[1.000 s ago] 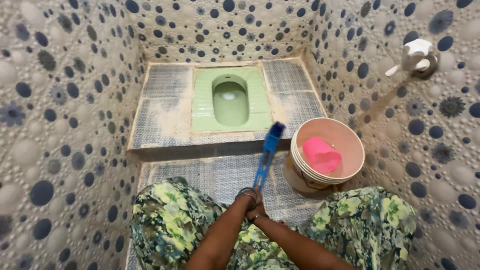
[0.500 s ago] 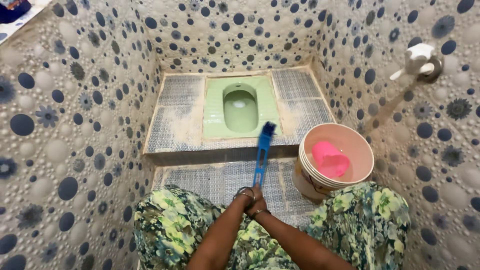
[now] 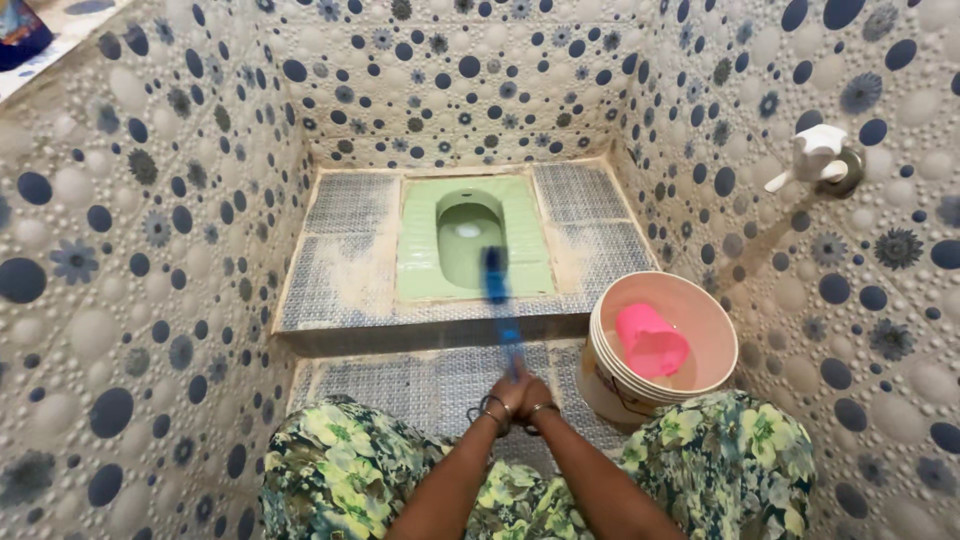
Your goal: The person scrubs a green squat toilet with a blue long-handled brush, repeatedly cleaning the bowl and surrounding tiled area. A pink bucket with a pink scoop is placed nearby.
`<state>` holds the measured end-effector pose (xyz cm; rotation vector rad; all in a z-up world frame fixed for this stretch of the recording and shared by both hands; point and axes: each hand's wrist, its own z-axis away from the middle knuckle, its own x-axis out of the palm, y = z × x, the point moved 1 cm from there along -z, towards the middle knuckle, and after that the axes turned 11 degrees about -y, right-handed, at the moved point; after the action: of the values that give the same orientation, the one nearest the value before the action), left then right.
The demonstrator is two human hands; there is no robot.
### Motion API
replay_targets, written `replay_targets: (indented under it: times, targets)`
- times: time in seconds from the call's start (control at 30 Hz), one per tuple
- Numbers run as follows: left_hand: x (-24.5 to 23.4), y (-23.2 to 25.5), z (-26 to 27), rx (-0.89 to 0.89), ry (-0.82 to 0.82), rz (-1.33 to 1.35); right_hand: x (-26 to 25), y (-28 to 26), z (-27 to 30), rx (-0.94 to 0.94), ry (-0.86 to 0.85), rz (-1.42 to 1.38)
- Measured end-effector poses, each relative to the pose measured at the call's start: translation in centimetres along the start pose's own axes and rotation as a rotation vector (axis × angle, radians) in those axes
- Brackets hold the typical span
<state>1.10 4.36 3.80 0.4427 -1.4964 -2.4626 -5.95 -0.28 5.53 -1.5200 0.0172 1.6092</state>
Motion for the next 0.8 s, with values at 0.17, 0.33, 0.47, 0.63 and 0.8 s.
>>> replay_targets:
  times: [0.17, 0.33, 0.47, 0.63, 0.8]
  targets:
    - [1.9, 0.6, -1.8, 0.118, -0.023, -0.069, -1.4, 1.9, -0.8, 0.166, 0.074, -0.084]
    - [1.3, -0.3, -1.9, 0.100, 0.422, -0.051, 0.4, 0.6, -2.5, -0.078, -0.129, -0.114]
    - [0.4, -1.2, -1.5, -0.261, 0.475, 0.068, 1.9, -0.4, -3.5, -0.174, -0.272, -0.058]
    - [0.4, 0.0, -3.1, -0.015, -0.004, -0.155, 1.3, 1.2, -3.3, 0.112, -0.014, -0.119]
    - [1.6, 0.0, -3.5, -0.109, -0.015, -0.096, 0.5, 2.2, -3.3, 0.159, 0.083, -0.174]
